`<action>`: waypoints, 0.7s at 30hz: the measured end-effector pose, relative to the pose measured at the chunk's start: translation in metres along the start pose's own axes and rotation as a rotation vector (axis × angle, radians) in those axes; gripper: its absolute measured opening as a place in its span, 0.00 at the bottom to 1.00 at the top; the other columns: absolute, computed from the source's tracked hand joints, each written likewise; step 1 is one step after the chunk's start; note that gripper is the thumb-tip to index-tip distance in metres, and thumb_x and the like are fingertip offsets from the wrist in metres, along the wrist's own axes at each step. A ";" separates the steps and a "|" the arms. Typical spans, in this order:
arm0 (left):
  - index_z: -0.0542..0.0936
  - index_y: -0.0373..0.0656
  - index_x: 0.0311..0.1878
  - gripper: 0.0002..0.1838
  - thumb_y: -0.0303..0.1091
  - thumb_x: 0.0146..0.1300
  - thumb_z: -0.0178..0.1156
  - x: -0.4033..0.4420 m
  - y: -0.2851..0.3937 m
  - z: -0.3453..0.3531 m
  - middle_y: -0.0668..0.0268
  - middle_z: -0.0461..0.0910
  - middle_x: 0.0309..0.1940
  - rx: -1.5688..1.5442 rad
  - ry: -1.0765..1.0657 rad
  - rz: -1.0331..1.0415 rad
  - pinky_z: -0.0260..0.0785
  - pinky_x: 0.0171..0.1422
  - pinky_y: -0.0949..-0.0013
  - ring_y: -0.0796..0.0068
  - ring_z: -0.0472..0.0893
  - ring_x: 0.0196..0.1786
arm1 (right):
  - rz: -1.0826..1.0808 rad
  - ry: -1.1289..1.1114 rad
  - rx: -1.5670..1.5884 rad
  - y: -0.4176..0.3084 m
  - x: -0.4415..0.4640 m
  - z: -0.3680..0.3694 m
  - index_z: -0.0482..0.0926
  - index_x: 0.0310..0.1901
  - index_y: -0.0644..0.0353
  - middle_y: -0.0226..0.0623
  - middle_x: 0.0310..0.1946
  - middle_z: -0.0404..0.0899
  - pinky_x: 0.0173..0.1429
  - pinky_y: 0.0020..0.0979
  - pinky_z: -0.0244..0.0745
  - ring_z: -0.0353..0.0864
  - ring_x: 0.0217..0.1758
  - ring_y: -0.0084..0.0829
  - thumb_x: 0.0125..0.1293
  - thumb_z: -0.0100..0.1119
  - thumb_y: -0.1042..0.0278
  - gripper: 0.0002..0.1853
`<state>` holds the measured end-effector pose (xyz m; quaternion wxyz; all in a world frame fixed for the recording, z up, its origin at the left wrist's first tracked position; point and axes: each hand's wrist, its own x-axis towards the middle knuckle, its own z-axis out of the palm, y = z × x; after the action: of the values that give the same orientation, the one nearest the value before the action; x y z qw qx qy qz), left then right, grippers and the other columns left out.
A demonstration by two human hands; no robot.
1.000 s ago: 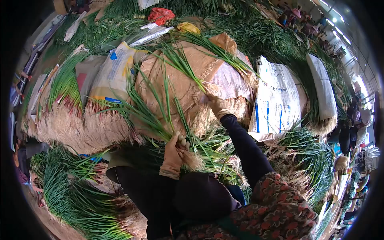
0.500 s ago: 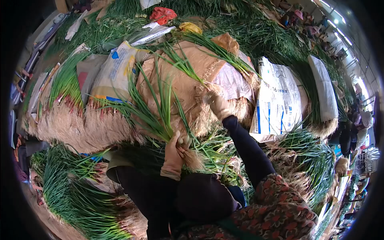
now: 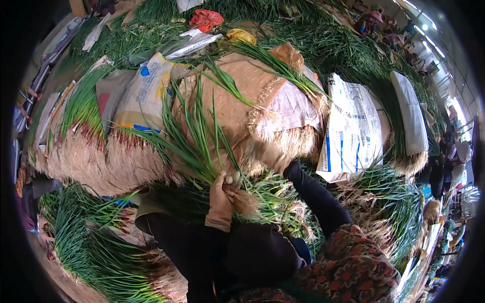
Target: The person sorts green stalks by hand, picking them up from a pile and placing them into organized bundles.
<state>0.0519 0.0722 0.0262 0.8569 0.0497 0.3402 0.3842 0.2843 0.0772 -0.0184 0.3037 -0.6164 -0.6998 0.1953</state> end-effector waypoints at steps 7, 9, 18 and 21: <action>0.71 0.37 0.47 0.13 0.35 0.64 0.53 0.003 0.005 -0.012 0.71 0.71 0.25 -0.037 -0.160 -0.033 0.64 0.65 0.58 0.69 0.74 0.37 | 0.553 0.215 -0.427 0.036 0.071 -0.045 0.77 0.40 0.59 0.47 0.34 0.78 0.44 0.45 0.71 0.78 0.40 0.47 0.56 0.56 0.62 0.13; 0.66 0.35 0.57 0.20 0.33 0.64 0.53 0.002 0.002 -0.008 0.67 0.74 0.33 -0.081 -0.095 -0.033 0.63 0.65 0.58 0.64 0.74 0.43 | 0.238 0.277 -0.414 0.024 0.057 -0.026 0.78 0.39 0.57 0.47 0.30 0.79 0.29 0.39 0.71 0.79 0.27 0.42 0.61 0.52 0.58 0.13; 0.68 0.35 0.51 0.18 0.35 0.63 0.54 0.018 -0.009 -0.034 0.58 0.73 0.48 0.041 -0.031 -0.134 0.69 0.58 0.59 0.62 0.75 0.51 | -0.083 -0.374 0.487 -0.051 -0.078 0.028 0.68 0.57 0.60 0.41 0.40 0.75 0.43 0.32 0.73 0.75 0.43 0.34 0.63 0.48 0.70 0.19; 0.70 0.36 0.47 0.14 0.35 0.63 0.55 0.010 -0.011 -0.017 0.59 0.75 0.41 0.047 -0.053 -0.131 0.71 0.56 0.58 0.61 0.76 0.49 | 0.452 -0.300 0.597 -0.043 -0.045 0.018 0.66 0.56 0.70 0.47 0.52 0.72 0.57 0.30 0.72 0.72 0.55 0.35 0.66 0.46 0.73 0.18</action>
<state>0.0524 0.0683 0.0040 0.8874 0.0577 0.3291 0.3176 0.2429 0.0281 -0.0115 0.3131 -0.6043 -0.4957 0.5396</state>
